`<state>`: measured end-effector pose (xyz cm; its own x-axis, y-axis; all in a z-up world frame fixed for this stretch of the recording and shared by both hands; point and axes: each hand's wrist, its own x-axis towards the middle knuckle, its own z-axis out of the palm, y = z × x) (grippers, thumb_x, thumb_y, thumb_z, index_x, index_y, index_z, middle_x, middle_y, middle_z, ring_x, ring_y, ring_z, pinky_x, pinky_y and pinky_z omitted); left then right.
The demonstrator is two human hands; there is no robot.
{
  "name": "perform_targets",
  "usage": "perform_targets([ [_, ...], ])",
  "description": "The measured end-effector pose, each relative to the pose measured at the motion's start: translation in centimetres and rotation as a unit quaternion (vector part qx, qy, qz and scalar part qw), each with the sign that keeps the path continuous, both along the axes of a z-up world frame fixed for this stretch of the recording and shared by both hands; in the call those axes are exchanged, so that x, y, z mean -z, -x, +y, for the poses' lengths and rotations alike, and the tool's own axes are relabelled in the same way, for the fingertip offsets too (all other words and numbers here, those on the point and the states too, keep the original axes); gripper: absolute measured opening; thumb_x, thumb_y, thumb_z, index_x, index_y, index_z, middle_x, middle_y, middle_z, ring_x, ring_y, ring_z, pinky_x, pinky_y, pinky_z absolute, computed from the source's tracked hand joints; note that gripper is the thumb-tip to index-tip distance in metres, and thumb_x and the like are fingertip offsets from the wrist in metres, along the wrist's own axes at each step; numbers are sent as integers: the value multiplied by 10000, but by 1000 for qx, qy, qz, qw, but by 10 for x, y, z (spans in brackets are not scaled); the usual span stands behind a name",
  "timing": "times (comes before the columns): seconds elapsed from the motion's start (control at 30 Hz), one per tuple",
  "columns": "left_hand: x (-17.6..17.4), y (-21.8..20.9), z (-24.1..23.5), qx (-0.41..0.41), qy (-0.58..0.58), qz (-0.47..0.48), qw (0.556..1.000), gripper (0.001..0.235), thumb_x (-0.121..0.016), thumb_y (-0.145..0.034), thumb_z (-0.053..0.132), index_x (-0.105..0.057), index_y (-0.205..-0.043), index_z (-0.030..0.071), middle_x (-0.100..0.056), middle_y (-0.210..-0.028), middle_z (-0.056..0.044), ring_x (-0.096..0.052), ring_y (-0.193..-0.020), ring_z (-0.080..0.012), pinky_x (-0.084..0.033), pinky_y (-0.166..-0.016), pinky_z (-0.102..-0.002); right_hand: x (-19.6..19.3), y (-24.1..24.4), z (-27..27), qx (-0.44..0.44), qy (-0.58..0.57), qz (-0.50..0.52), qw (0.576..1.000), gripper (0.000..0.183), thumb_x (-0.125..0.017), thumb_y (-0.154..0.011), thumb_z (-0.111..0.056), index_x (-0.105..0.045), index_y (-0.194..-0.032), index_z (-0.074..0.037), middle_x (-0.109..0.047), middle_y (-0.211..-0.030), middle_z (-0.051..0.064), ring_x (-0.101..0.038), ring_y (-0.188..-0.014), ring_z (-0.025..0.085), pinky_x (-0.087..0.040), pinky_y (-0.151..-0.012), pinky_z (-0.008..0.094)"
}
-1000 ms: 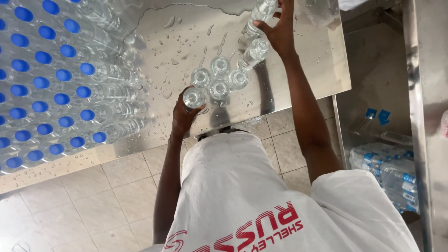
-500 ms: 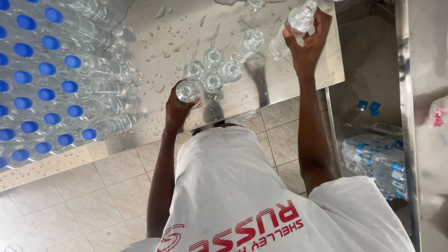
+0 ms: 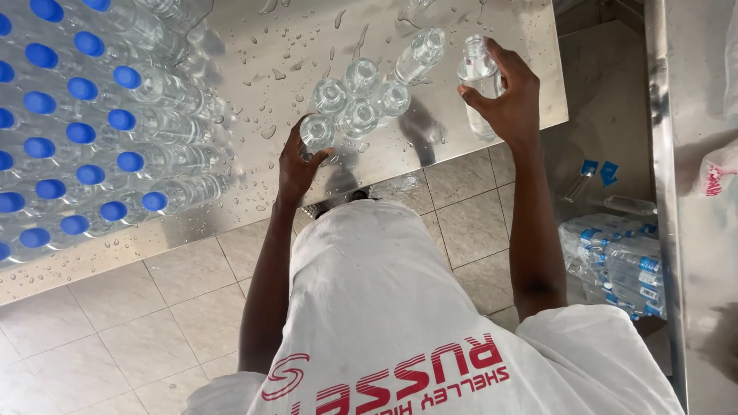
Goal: The person arranges empty plastic water bottles on a metal table and then screws blue caps onto them. The person picks up the bottles, aligns them, and secures the caps by hand, occasionally moving a blue basin of caps to access more.
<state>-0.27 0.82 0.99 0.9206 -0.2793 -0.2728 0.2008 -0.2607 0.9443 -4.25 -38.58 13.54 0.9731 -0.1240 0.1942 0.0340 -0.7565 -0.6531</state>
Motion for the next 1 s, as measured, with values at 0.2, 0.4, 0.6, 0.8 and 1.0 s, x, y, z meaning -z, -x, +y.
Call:
perform_targets([
  [0.2, 17, 2, 4, 7, 46, -60, 997, 708, -839, -945, 168, -518, -1574, 122, -663, -1475, -107, -617, -1395, -273, -490, -1207, -416, -11, -13, 6, -60, 40, -31, 997, 663, -939, -956, -3, -608, -1528, 55, -707, -1406, 246, -681, -1293, 379, -586, -1064, 471],
  [0.4, 27, 0, 6, 8, 2, -49, 999, 733, -838, -920, 252, -526, -1582, 211, -689, -1267, -24, -608, -1080, -179, -497, -1170, -390, 0, -22, -4, -74, 114, -27, 990, 677, -959, -932, -70, -639, -1520, 27, -741, -1309, 220, -711, -1157, 363, -598, -926, 492],
  [0.6, 39, 0, 9, 11, 26, -60, 998, 759, -867, -942, 240, -497, -1604, 221, -673, -1484, -81, -614, -1402, -278, -479, -1217, -415, -9, -26, -1, -55, 122, 19, 991, 685, -947, -927, -111, -640, -1528, 9, -732, -1320, 212, -694, -1179, 367, -575, -944, 499],
  [0.8, 36, -2, 10, 22, 13, -71, 997, 746, -859, -944, 277, -495, -1593, 222, -677, -1493, -64, -612, -1419, -290, -479, -1226, -445, -10, -27, 2, -67, 115, 25, 991, 688, -939, -917, -74, -639, -1530, 9, -728, -1330, 222, -694, -1210, 373, -577, -960, 490],
  [1.0, 37, -2, 10, 20, 7, -73, 997, 743, -864, -919, 256, -522, -1577, 219, -662, -1512, -29, -631, -1388, -260, -522, -1159, -386, 4, -21, 6, -12, 55, -28, 998, 671, -981, -994, -151, -609, -1525, 24, -702, -1356, 188, -652, -1117, 297, -516, -714, 391],
])
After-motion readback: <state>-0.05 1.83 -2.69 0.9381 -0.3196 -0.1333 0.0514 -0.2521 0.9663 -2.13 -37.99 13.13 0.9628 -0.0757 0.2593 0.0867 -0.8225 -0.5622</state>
